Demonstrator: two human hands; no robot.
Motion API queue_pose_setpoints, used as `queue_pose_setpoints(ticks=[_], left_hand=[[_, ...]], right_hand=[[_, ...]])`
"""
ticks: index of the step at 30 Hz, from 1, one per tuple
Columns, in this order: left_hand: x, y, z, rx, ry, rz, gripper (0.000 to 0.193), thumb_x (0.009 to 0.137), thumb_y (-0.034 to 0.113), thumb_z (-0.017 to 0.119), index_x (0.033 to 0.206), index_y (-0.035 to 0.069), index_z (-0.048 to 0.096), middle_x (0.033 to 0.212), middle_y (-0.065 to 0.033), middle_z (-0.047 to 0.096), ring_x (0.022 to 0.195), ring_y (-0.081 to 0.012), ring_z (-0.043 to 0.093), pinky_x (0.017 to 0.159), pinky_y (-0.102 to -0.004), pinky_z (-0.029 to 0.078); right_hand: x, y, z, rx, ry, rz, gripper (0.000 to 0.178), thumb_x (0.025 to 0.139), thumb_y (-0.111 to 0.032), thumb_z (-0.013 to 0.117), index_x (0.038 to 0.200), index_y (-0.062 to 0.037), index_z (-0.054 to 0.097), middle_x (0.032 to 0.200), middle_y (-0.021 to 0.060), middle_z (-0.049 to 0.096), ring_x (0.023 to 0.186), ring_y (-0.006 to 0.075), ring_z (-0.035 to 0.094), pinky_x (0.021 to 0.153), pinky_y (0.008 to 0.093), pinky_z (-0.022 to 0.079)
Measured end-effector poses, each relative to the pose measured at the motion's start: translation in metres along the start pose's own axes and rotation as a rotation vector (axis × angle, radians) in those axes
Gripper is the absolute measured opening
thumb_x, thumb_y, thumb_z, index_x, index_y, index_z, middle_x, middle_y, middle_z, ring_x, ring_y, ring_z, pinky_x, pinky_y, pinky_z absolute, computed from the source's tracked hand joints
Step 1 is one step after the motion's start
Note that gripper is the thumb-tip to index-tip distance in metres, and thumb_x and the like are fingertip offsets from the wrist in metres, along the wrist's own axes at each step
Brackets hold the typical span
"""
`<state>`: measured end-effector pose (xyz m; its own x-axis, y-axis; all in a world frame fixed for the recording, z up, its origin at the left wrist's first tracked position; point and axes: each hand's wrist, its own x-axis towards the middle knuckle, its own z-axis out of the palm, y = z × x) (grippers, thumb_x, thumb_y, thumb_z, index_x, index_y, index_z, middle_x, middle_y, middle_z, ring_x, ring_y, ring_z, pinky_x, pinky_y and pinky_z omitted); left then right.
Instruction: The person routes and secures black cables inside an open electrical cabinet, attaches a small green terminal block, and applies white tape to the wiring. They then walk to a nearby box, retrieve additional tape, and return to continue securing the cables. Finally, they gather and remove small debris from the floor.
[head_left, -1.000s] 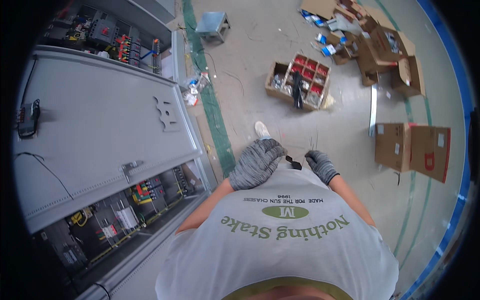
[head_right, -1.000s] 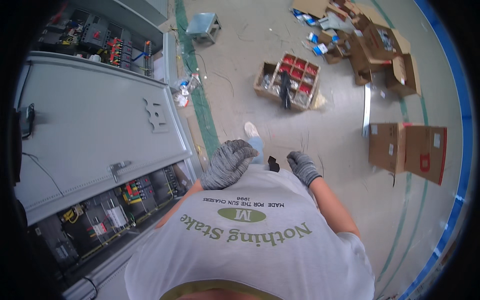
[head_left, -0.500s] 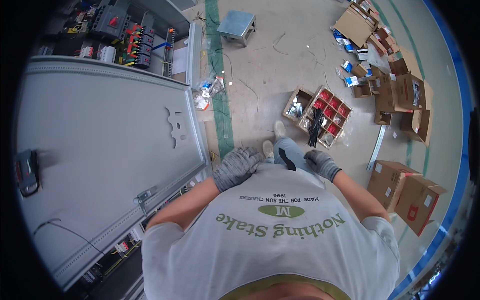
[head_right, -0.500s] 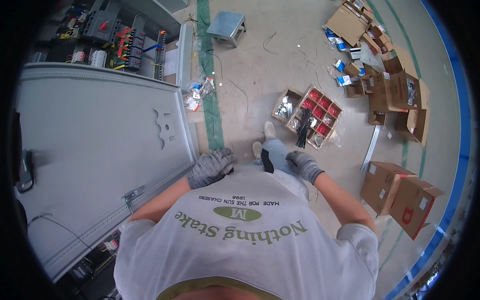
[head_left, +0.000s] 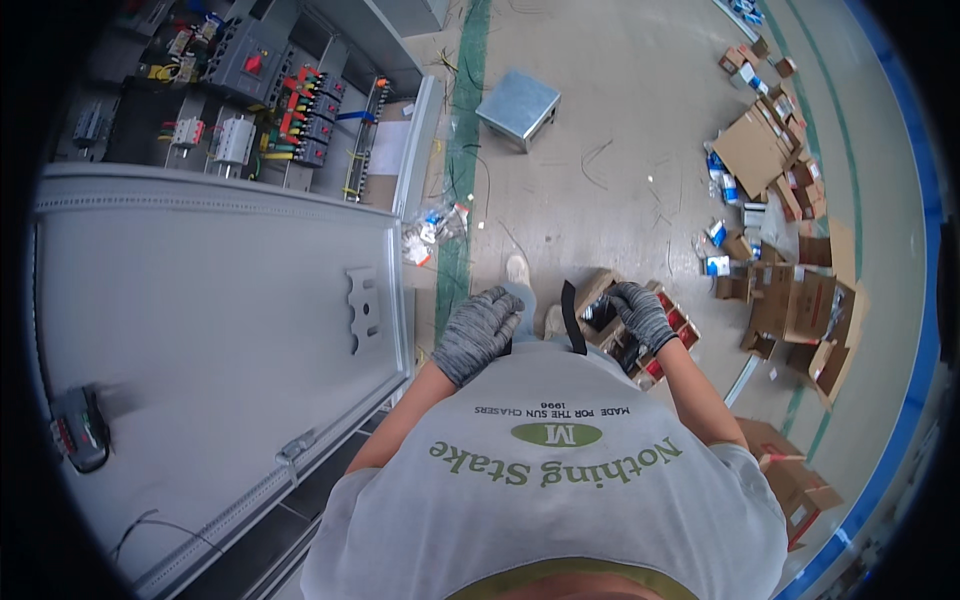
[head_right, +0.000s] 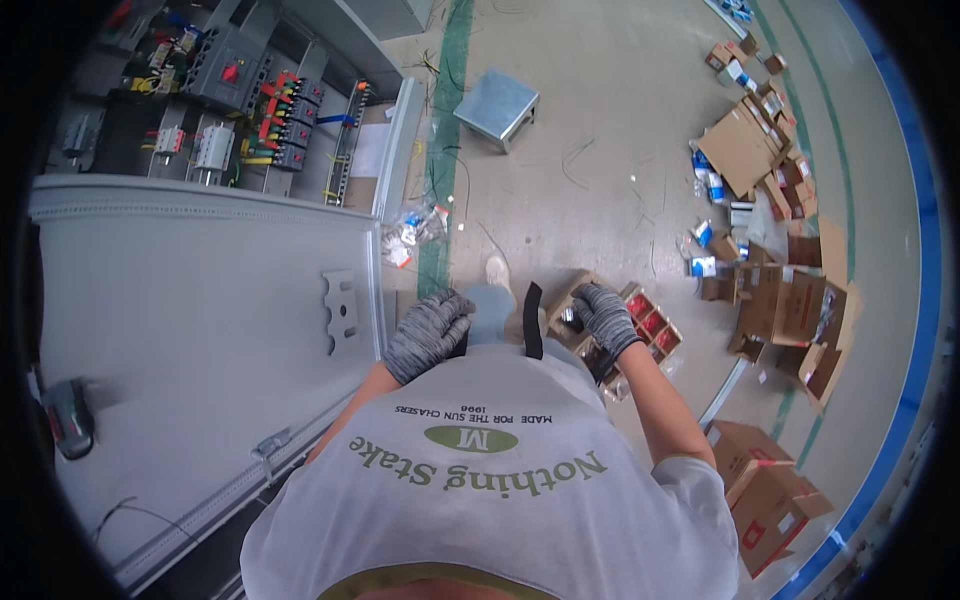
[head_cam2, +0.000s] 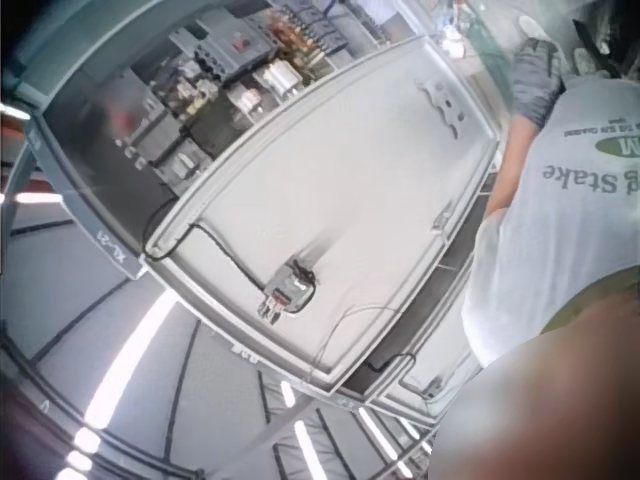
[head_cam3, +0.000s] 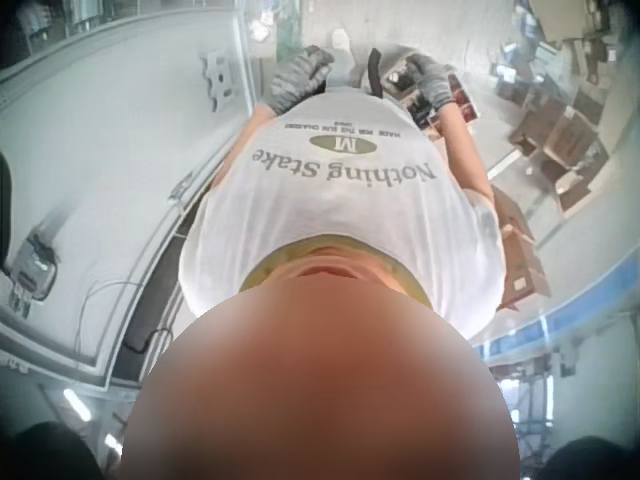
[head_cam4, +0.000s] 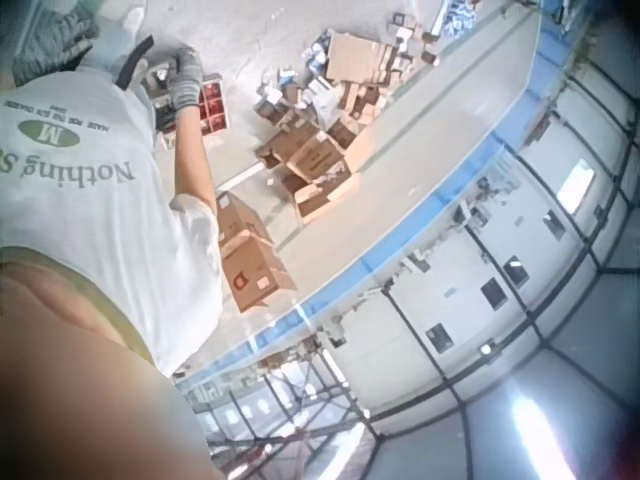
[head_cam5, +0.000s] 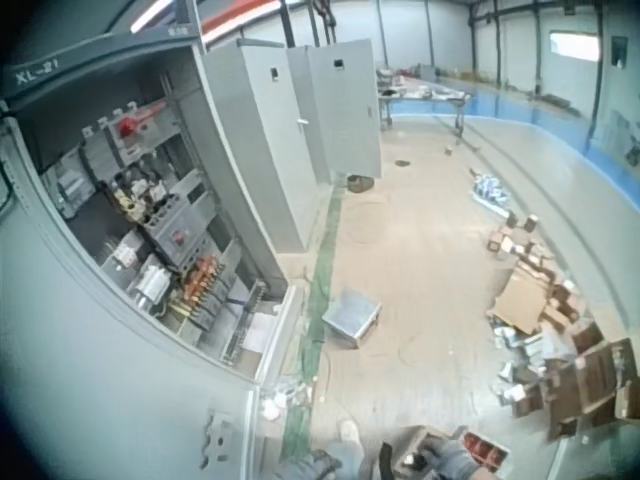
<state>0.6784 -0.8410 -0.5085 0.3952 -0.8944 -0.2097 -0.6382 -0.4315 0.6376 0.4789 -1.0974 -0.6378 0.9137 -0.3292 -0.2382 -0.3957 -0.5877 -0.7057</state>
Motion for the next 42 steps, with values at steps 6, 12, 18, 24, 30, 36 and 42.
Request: queue_pose_setpoints(ticks=[6,12,18,24,30,36,42], left_hand=[[0.111,-0.041,-0.044,-0.026,-0.099,0.06,0.025,0.087,0.024,0.055,0.104,0.007,0.061,0.101,-0.0147,0.058,0.095,-0.0324,0.057,0.087,-0.0405,0.044],[0.226,-0.081,-0.132,0.026,0.094,0.168,0.022,0.086,0.021,0.054,0.101,0.006,0.06,0.098,-0.0117,0.059,0.09,-0.03,0.058,0.081,-0.0404,0.046],[0.327,-0.078,-0.17,0.098,-0.109,0.214,0.03,0.088,0.026,0.051,0.107,0.005,0.06,0.106,-0.0142,0.058,0.1,-0.0307,0.057,0.088,-0.041,0.044],[0.45,-0.071,-0.167,0.099,-0.238,0.232,0.032,0.088,0.028,0.052,0.109,0.006,0.059,0.106,-0.015,0.056,0.101,-0.0314,0.055,0.089,-0.0415,0.043],[0.604,-0.046,-0.174,0.119,-0.169,0.147,0.028,0.088,0.028,0.053,0.106,0.006,0.058,0.1,-0.0135,0.057,0.096,-0.0308,0.057,0.085,-0.0395,0.045],[0.75,0.031,-0.196,0.039,-0.131,0.286,0.027,0.087,0.025,0.052,0.103,0.005,0.06,0.101,-0.0136,0.057,0.097,-0.0313,0.057,0.085,-0.0404,0.046],[0.844,0.008,-0.218,0.02,-0.21,0.085,0.03,0.089,0.027,0.051,0.107,0.004,0.059,0.104,-0.016,0.057,0.098,-0.033,0.057,0.087,-0.0414,0.045]], right_hand=[[0.144,-0.005,-0.023,0.034,0.101,-0.033,0.015,0.086,-0.015,0.058,0.097,-0.0065,0.064,0.095,0.0167,0.064,0.088,0.0351,0.061,0.079,0.0397,0.049],[0.229,-0.038,-0.055,-0.022,-0.067,-0.052,0.018,0.086,-0.016,0.058,0.099,-0.0057,0.063,0.097,0.0174,0.064,0.089,0.0357,0.061,0.081,0.0414,0.049],[0.283,0.006,-0.112,0.078,0.15,0.201,0.014,0.085,-0.01,0.058,0.095,-0.0029,0.064,0.093,0.0201,0.064,0.086,0.0348,0.063,0.077,0.0392,0.05],[0.335,0.103,-0.151,0.086,0.134,0.385,0.012,0.082,-0.01,0.062,0.091,-0.0025,0.065,0.086,0.0178,0.067,0.079,0.0307,0.065,0.073,0.0359,0.051],[0.454,0.169,-0.27,0.027,0.086,0.304,0.015,0.083,-0.012,0.061,0.094,-0.0038,0.066,0.087,0.0173,0.067,0.082,0.0308,0.065,0.075,0.0362,0.051],[0.564,0.259,-0.42,0.013,0.25,0.203,0.013,0.084,-0.016,0.061,0.092,-0.0064,0.067,0.088,0.0178,0.066,0.084,0.0346,0.064,0.077,0.0401,0.051],[0.691,0.286,-0.5,0.008,0.291,0.128,0.012,0.084,-0.014,0.06,0.09,-0.0057,0.066,0.087,0.0169,0.066,0.081,0.0347,0.064,0.074,0.0405,0.051]])
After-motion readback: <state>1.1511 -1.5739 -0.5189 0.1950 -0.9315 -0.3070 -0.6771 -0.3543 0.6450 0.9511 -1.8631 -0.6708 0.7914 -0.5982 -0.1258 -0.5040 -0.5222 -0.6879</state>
